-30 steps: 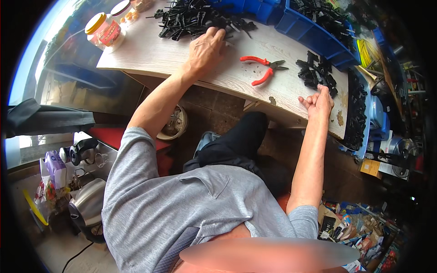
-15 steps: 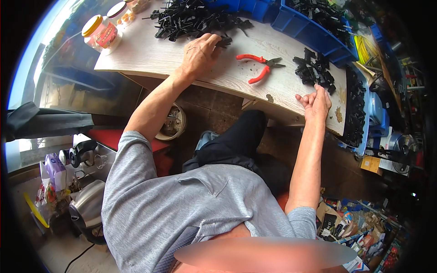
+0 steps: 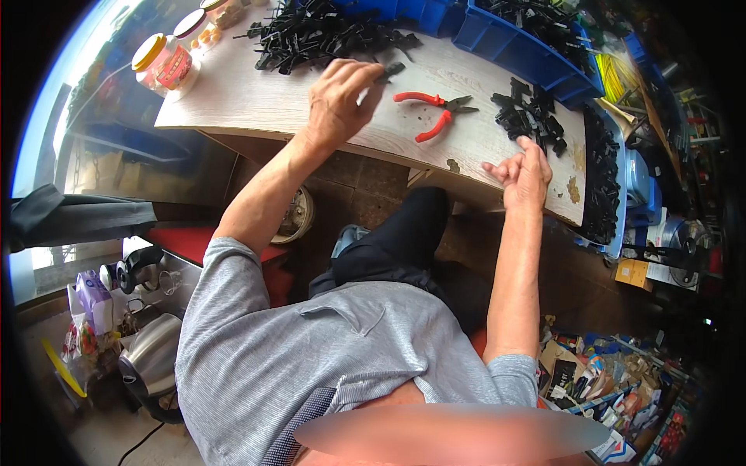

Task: Assembling small black plastic components at a workbench, using pliers to trim and join parts.

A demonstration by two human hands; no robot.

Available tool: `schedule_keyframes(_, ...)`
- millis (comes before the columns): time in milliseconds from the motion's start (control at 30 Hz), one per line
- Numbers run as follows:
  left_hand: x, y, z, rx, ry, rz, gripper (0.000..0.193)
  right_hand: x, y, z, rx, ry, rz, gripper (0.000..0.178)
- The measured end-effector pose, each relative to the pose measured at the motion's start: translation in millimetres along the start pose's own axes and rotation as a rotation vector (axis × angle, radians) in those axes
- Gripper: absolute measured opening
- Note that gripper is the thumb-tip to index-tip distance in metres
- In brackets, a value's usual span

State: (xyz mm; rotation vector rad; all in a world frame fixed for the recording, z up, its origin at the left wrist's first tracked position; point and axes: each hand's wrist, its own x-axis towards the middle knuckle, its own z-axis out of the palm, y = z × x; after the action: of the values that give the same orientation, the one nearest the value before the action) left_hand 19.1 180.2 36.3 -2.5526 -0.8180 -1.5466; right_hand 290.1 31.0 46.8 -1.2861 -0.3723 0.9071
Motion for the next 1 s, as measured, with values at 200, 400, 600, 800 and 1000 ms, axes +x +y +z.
schedule_keyframes(200, -17, 60, 17, -0.25, -0.119, 0.106, 0.034, -24, 17, 23, -0.052, -0.29, 0.117, 0.028)
schedule_keyframes(400, -41, 89, 43, -0.296, -0.205, 0.162, 0.033, -25, 38, 6, -0.087, -0.474, 0.19, 0.025)
schedule_keyframes(600, -58, 100, 36, -0.299, -0.199, 0.117, 0.038, -49, 47, 6, -0.114, -0.41, 0.227, 0.021)
schedule_keyframes(800, -73, 124, 3, -0.417, -0.054, -0.278, 0.052, -69, 53, 16, 0.014, -0.401, 0.209, 0.019)
schedule_keyframes(1000, -95, 140, -1, -1.366, -0.15, -1.281, 0.041, -80, 74, 14, -0.02, -0.402, 0.164, 0.017)
